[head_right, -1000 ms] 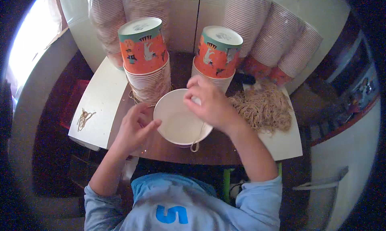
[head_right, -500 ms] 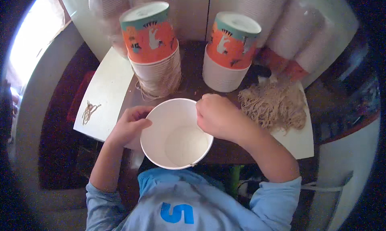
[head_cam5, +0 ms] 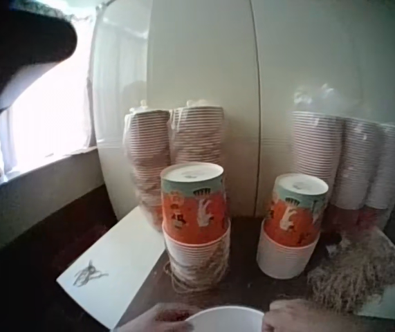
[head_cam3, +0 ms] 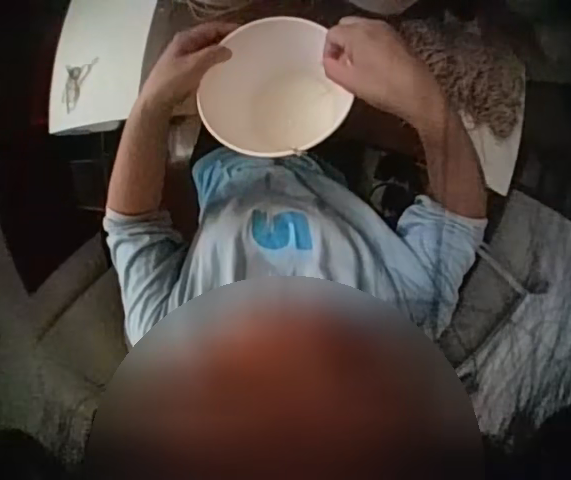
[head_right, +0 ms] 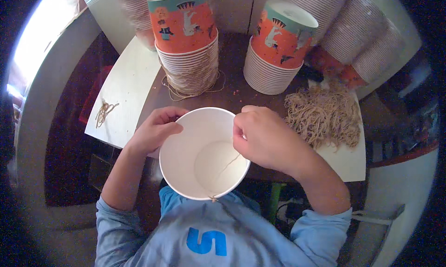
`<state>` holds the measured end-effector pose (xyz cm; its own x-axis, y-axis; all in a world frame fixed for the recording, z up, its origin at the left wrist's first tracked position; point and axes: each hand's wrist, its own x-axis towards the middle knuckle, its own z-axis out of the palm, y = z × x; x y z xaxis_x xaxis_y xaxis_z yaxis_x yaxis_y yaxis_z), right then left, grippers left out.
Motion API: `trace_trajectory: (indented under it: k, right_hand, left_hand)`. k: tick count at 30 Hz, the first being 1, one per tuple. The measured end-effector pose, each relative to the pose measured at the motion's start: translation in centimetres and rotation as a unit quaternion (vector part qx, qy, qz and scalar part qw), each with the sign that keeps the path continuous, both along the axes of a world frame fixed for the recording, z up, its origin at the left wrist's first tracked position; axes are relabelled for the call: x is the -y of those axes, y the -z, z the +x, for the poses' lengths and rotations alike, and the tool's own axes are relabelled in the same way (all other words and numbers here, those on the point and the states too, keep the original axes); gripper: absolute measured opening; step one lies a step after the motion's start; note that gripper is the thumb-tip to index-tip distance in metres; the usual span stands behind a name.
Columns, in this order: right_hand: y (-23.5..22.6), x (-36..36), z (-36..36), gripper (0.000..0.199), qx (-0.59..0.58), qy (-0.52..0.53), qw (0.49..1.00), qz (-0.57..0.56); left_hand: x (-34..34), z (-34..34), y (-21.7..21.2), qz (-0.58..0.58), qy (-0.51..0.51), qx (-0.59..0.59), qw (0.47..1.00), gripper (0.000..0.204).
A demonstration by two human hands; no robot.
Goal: Attaching thin strings or elastic bands to the edges of printed paper buckets.
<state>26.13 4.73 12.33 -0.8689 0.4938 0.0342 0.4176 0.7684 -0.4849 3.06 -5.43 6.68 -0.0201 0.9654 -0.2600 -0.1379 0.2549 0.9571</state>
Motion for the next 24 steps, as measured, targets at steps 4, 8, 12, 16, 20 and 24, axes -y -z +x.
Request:
trace_trajectory:
  k: [4,8,12,16,20,24]
  right_hand:
    - [0.0,0.8,0.1,0.009,-0.023,0.011,1.0,0.002]
    - [0.0,1.3,0.3,0.008,-0.023,0.018,1.0,0.002]
    - [0.2,1.6,0.7,0.008,-0.026,0.025,0.999,-0.014]
    - [0.9,1.5,1.0,0.007,-0.048,0.028,0.998,-0.01]
    - [1.1,1.3,1.1,0.007,-0.052,0.019,0.998,-0.009]
    - [1.1,0.4,0.8,0.008,-0.05,-0.004,0.999,0.005]
  left_hand:
    - [-0.2,0.0,0.5,0.01,-0.004,-0.075,0.997,0.023]
    - [0.0,0.0,0.6,0.049,-0.007,-0.168,0.984,0.014]
    - [0.0,0.7,0.4,0.049,-0.01,-0.17,0.984,0.015]
    - [-0.2,1.5,-0.2,0.052,-0.026,-0.296,0.953,0.019]
    - [-0.4,2.2,-1.1,0.062,-0.032,-0.427,0.902,0.024]
    - [-0.3,2.9,-1.5,0.042,-0.038,-0.474,0.879,0.023]
